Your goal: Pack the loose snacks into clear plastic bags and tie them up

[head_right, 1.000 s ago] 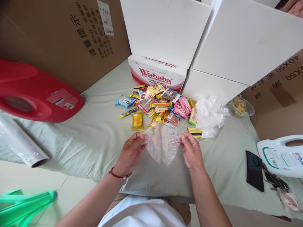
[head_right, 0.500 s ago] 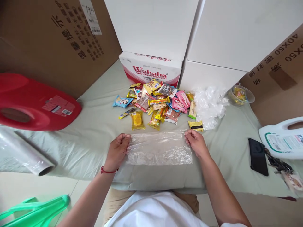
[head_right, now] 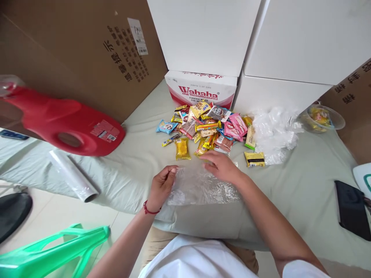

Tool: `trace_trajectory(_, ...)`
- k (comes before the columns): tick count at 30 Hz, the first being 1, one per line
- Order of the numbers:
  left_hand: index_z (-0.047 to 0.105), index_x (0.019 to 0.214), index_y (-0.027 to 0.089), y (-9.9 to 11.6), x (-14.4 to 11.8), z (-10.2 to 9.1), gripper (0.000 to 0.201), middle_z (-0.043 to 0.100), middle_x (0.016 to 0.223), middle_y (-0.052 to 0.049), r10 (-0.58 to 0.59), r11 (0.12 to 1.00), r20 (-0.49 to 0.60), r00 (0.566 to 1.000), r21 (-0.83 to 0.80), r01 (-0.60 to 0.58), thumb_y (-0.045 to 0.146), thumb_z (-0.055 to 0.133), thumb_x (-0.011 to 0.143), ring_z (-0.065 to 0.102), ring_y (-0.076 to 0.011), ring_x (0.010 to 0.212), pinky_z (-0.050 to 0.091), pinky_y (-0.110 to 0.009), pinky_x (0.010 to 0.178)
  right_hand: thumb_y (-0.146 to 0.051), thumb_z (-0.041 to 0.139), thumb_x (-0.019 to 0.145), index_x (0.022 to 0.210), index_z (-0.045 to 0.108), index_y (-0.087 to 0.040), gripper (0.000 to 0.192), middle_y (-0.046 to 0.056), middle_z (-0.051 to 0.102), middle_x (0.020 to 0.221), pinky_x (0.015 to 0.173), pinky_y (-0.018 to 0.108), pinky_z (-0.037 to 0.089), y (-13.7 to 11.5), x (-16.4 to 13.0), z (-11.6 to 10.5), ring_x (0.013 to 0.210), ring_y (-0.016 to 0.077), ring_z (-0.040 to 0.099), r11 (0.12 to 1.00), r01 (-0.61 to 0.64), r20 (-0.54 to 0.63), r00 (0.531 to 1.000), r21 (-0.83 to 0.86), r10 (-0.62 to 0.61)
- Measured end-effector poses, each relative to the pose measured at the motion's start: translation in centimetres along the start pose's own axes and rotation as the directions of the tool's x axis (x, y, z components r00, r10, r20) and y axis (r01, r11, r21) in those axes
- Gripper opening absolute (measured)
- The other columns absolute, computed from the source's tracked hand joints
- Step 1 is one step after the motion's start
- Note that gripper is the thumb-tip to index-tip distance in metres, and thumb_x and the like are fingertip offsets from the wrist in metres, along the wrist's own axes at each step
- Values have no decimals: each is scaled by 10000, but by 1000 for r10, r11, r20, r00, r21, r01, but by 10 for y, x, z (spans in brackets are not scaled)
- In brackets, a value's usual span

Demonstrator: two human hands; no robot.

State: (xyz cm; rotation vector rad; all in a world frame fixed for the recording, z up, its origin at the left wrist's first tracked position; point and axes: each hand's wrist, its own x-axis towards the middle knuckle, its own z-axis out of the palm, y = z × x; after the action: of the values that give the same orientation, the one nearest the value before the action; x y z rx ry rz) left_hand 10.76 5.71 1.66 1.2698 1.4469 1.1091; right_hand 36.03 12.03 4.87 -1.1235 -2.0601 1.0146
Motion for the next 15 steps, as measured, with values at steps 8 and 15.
trace_trajectory(8,790,1015,234,-12,4,-17,361,674,803,-28,126,987,66,990,92,-132,521,576,972,532,-163,687,426,-282,698,-319,718,804,816,801,-213,135,-4,754,752,640,260,418,28,37,5,651,166,609,983,-143,415,906,115,83)
trace_trajectory(15,732,1033,242,-9,11,-30,231,616,1026,-55,287,945,-278,917,242,-222,399,736,864,558,-180,849,457,-291,771,-358,676,809,772,729,-207,164,2,719,678,644,273,415,31,17,7,637,170,602,925,-318,342,910,209,235)
